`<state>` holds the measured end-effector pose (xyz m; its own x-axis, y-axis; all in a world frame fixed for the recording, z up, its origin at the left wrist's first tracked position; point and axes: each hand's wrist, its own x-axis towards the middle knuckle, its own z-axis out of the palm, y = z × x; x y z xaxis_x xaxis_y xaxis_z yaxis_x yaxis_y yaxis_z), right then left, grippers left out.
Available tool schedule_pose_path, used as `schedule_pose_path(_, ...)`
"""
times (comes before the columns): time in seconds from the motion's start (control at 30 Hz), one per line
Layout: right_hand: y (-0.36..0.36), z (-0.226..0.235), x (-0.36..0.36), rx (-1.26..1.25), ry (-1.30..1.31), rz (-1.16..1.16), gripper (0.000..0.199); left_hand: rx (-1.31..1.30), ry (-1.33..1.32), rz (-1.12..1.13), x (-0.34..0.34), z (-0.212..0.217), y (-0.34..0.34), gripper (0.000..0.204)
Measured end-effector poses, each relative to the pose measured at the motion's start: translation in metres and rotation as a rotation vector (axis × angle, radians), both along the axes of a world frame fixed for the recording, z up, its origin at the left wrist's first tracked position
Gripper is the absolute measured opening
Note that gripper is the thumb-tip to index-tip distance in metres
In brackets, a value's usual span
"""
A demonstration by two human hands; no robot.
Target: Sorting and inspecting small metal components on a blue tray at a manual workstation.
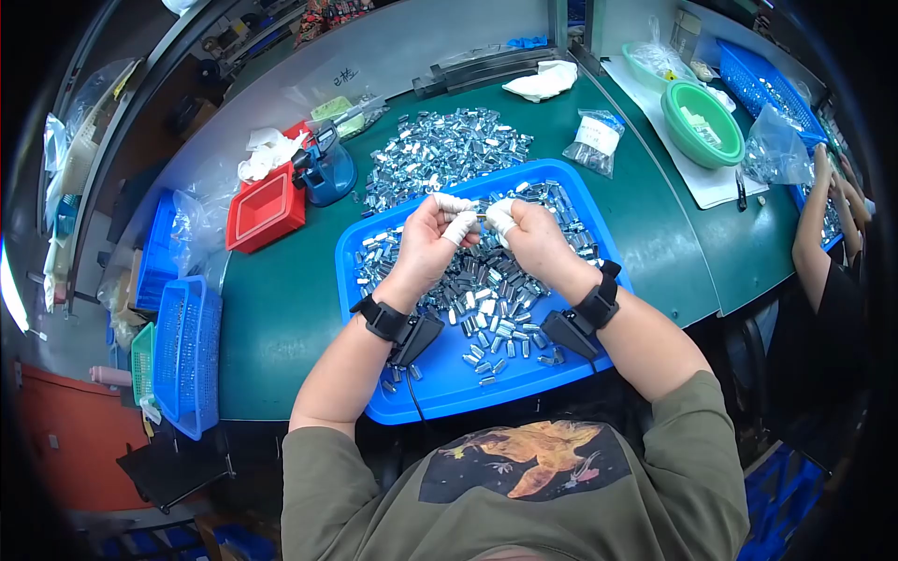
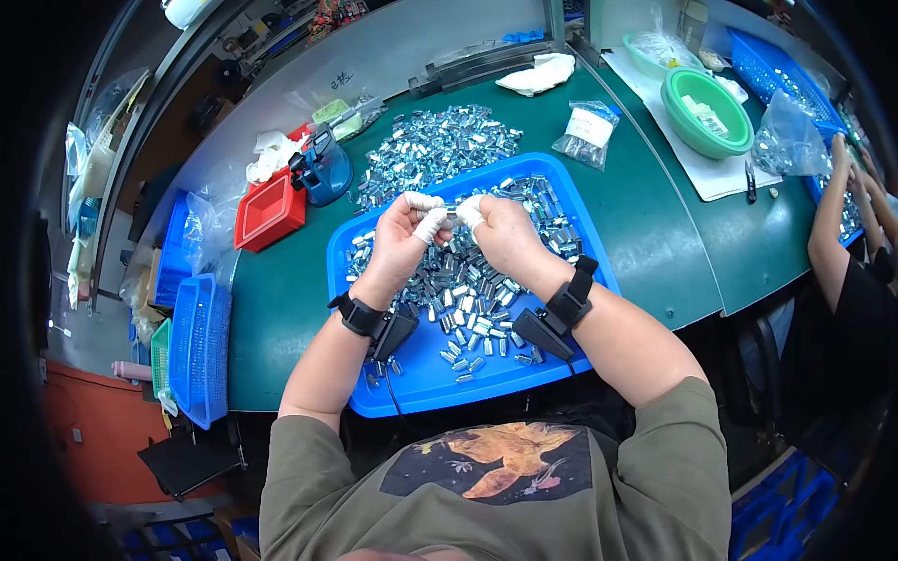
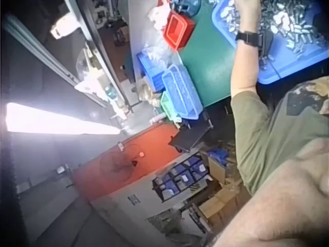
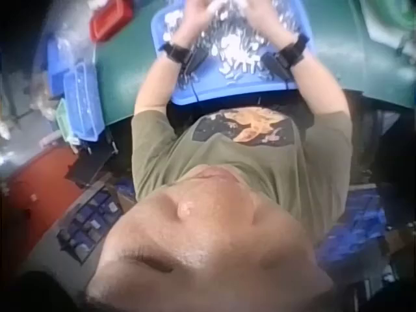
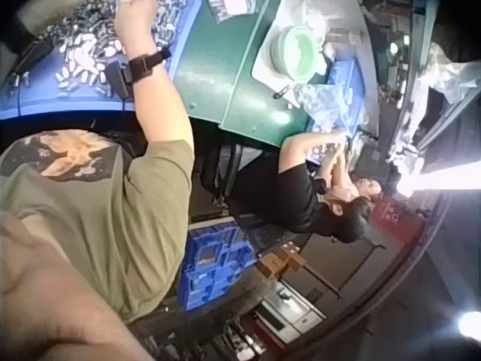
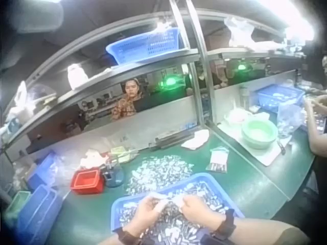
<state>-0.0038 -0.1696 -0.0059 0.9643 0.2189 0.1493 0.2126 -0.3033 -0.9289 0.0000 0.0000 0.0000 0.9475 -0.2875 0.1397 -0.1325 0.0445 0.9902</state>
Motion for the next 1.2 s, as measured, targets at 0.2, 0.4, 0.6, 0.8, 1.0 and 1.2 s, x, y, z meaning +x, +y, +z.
schedule_pose_path(0.2,-0.002,-0.004,0.008,0.022,-0.067,-0.012,0.017,0.008,0.022,0.034,0.012,0.004,0.005,0.013)
schedule_pose_path(0.4,-0.007,0.006,0.011,-0.104,-0.108,-0.154,0.019,0.147,-0.224,0.438,0.055,-0.004,0.037,0.02)
schedule_pose_path(0.6,-0.005,-0.01,0.016,-0.117,-0.199,-0.161,0.02,0.583,-0.373,0.195,0.033,-0.002,0.01,0.022)
schedule_pose_path(0.8,0.001,-0.009,0.013,-0.141,-0.156,-0.127,0.021,0.931,-0.319,0.018,0.024,-0.004,0.002,0.017)
schedule_pose_path(1.0,0.002,-0.011,0.012,-0.13,-0.15,-0.113,0.018,0.729,-0.375,0.051,0.016,-0.009,0.018,0.017)
schedule_pose_path(1.2,0.004,-0.003,0.003,-0.052,-0.127,-0.088,0.018,-0.229,0.262,0.084,0.018,0.004,0.017,0.021)
